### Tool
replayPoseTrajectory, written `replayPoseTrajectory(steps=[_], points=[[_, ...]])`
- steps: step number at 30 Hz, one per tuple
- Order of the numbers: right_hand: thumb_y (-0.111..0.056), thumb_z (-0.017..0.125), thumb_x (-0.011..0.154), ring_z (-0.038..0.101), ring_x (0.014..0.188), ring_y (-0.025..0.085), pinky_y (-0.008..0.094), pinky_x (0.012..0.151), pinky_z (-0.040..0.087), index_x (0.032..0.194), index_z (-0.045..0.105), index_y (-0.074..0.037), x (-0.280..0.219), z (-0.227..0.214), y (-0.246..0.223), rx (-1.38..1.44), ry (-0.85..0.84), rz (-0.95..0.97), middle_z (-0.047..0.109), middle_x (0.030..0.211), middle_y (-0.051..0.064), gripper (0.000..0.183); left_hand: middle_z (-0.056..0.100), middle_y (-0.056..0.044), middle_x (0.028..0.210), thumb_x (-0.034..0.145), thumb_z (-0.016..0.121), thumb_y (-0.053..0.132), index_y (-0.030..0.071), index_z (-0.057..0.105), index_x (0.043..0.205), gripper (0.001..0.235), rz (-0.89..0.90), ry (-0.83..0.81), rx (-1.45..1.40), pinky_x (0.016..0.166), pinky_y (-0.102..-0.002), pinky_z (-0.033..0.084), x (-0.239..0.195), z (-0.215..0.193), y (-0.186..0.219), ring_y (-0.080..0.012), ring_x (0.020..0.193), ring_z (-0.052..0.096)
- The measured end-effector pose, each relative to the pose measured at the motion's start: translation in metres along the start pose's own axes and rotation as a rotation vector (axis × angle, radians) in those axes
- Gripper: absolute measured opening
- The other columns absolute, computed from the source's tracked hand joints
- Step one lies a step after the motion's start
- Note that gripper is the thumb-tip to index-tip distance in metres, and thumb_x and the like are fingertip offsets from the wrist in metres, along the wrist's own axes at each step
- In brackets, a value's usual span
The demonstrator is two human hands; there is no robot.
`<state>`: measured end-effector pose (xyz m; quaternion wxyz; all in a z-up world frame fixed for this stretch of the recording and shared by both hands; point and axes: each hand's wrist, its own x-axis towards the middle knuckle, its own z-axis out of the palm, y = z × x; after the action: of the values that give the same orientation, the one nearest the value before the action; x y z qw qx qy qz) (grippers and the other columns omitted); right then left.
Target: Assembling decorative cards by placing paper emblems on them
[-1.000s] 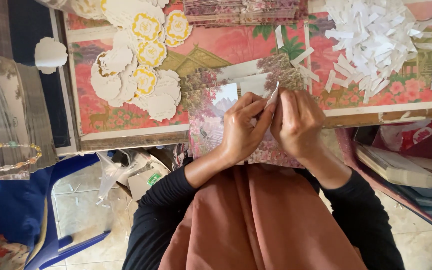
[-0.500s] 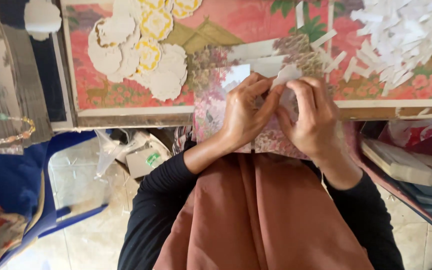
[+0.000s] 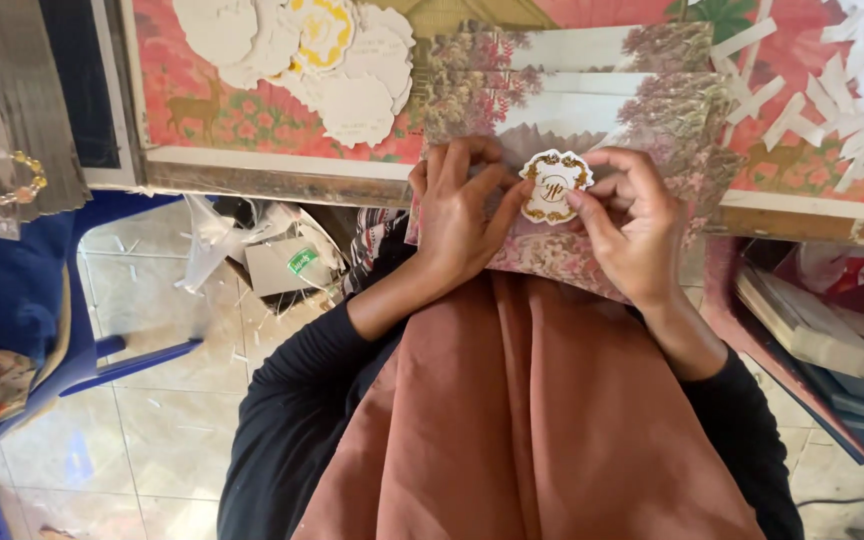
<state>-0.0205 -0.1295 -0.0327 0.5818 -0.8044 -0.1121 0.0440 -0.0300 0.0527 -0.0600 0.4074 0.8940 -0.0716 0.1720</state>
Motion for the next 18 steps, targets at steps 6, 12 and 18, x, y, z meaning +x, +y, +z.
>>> replayPoseTrajectory(steps=[6, 12, 18], points=[[0.005, 0.068, 0.089, 0.062, 0.055, 0.026, 0.033, 0.046, 0.046, 0.115, 0.057, 0.001, -0.001, 0.004, 0.017, -0.249, 0.029, -0.108, 0.059, 0.073, 0.018, 0.029, 0.047, -0.001, 0.097, 0.083, 0.065, 0.033, 0.016, 0.053, 0.065, 0.027, 0.019, 0.005, 0.055, 0.082, -0.037, 0.028, -0.003, 0.011, -0.009, -0.0255, 0.097, 0.047], [0.005, 0.068, 0.087, 0.058, 0.048, 0.022, 0.027, 0.041, 0.042, 0.112, 0.057, 0.001, -0.002, 0.009, 0.016, -0.325, 0.015, -0.105, 0.058, 0.067, 0.012, 0.028, 0.045, -0.002, 0.096, 0.078, 0.069, 0.028, 0.014, 0.047, 0.062, 0.030, 0.019, -0.014, 0.080, 0.080, -0.040, 0.028, -0.004, 0.013, -0.010, -0.0278, 0.097, 0.045], [-0.008, 0.076, 0.082, 0.064, 0.074, 0.037, 0.044, 0.064, 0.052, 0.110, 0.057, -0.003, 0.019, -0.007, -0.002, -0.745, -0.112, -0.252, 0.063, 0.084, 0.018, 0.034, 0.045, -0.006, 0.095, 0.071, 0.074, 0.034, 0.011, 0.050, 0.064, 0.034, 0.040, -0.031, 0.138, 0.077, -0.041, 0.033, 0.004, 0.000, -0.022, -0.0297, 0.093, 0.046]])
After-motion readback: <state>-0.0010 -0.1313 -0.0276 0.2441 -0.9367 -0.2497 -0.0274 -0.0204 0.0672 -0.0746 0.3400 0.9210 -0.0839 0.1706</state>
